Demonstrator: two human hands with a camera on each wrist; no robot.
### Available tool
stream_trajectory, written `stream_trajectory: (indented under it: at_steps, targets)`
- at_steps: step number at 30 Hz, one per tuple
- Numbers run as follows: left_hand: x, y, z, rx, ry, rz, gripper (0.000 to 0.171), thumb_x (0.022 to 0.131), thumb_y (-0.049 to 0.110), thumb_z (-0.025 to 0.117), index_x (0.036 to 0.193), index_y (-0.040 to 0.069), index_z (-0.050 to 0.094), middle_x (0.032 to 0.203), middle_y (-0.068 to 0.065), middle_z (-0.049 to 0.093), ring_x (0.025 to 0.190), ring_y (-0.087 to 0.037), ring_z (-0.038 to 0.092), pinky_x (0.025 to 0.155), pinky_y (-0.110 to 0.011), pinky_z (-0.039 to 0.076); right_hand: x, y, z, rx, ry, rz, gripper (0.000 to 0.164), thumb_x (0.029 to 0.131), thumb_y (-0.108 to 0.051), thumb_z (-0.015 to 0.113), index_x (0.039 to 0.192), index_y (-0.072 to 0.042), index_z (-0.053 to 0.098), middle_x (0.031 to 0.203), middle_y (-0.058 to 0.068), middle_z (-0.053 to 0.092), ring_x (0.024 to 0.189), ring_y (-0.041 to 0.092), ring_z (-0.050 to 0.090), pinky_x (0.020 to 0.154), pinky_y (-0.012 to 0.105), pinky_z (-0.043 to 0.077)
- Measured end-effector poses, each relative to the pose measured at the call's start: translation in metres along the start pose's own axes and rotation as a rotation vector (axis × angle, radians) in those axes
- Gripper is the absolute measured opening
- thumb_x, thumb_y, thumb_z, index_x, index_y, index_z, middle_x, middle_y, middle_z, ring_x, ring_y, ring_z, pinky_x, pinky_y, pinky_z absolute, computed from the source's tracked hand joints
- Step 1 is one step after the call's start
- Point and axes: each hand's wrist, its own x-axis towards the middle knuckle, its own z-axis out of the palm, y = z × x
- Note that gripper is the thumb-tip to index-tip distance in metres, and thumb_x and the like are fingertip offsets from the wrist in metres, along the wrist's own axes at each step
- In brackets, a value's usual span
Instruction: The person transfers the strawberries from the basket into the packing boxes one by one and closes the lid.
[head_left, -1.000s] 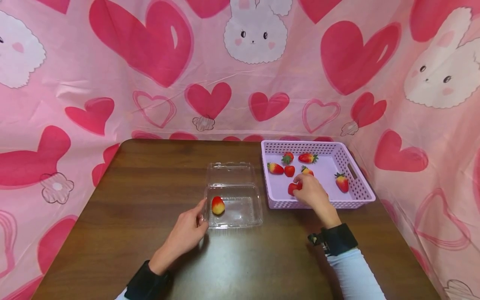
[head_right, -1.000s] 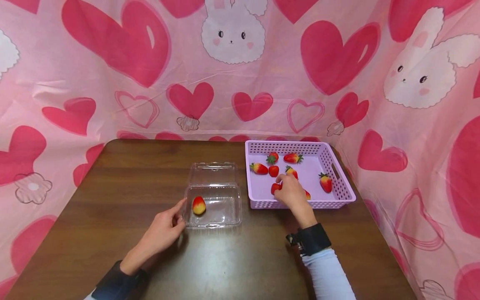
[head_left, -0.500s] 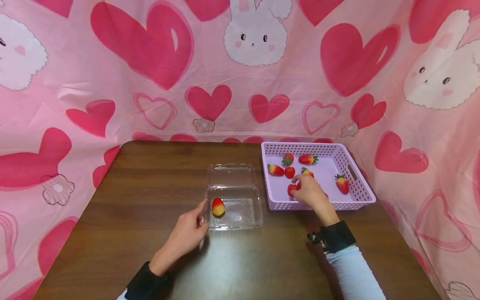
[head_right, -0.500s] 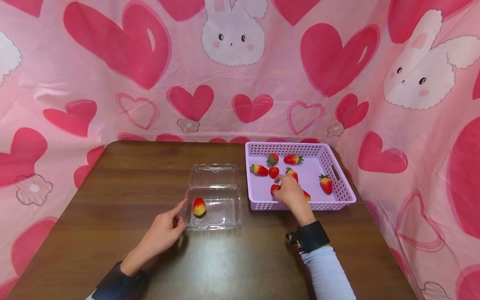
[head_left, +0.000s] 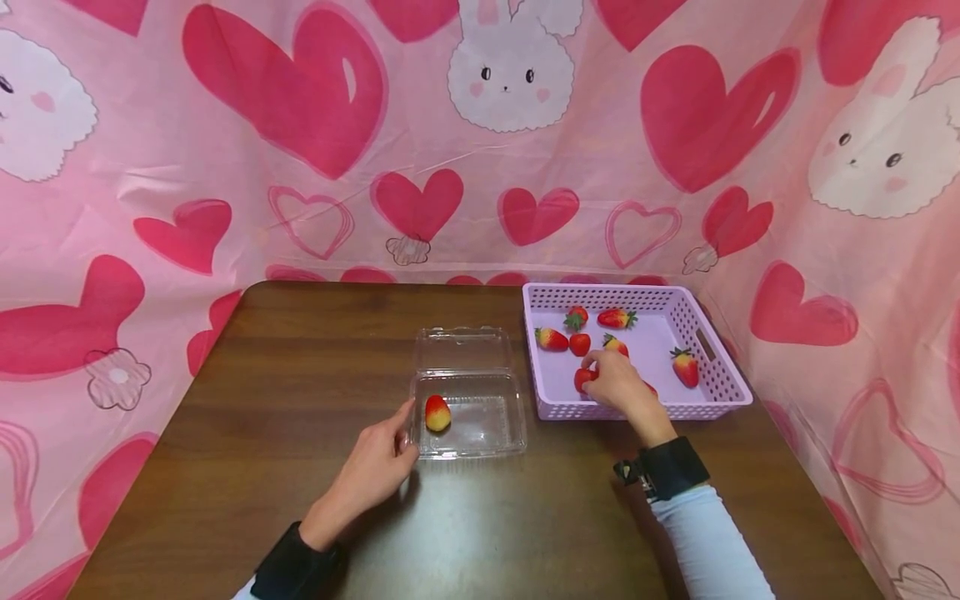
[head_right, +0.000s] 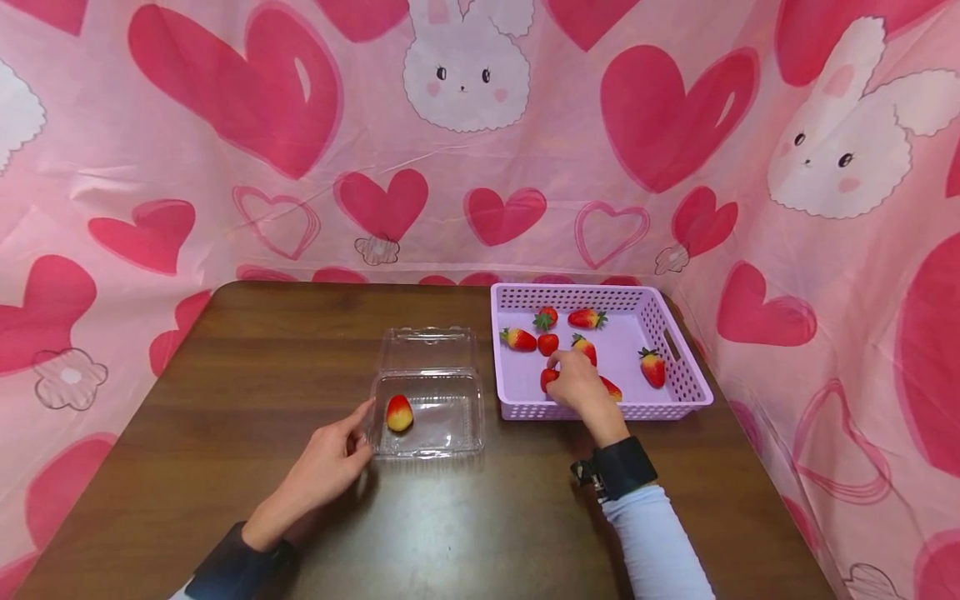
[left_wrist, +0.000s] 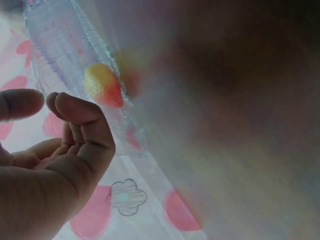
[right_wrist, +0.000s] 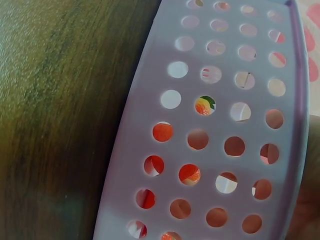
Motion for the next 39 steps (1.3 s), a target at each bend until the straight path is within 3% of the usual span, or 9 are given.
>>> stream_trajectory:
  at_steps: [15,27,39]
  targets:
    - [-0.0017,-0.0006,0.0005,-0.014,0.003,0.011,0.069,0.092,0.002,0.068,0.157,-0.002,0.045,0.072,-0.002,0.050,0.060,-0.017,0.048,0.050,-0.027,0.040,0.0025,-0.0010,0.0015,-0.007,-0.029,0.011,0.033,0.092,-0.011,0.077,0.121,0.001,0.066,0.111,0.020,0.067,0.101,0.035,0.062,0.089,0.050,0.056]
    - [-0.0016,0.0003,0.0005,-0.016,-0.006,-0.003,0.069,0.093,0.002,0.069,0.158,-0.001,0.045,0.073,-0.002,0.050,0.062,-0.018,0.048,0.051,-0.026,0.041,0.0023,0.0008,0.0027,-0.011,-0.031,0.020,0.034,0.092,-0.011,0.078,0.121,0.000,0.065,0.106,0.018,0.067,0.097,0.033,0.062,0.088,0.048,0.057]
    - [-0.0005,0.0000,0.0001,-0.019,-0.008,0.004,0.069,0.092,0.002,0.069,0.157,0.000,0.047,0.073,-0.001,0.051,0.062,-0.018,0.048,0.051,-0.028,0.042,-0.0022,-0.0003,-0.0021,0.009,0.008,-0.029,0.034,0.092,-0.014,0.076,0.121,0.000,0.064,0.104,0.016,0.066,0.095,0.031,0.063,0.085,0.045,0.057]
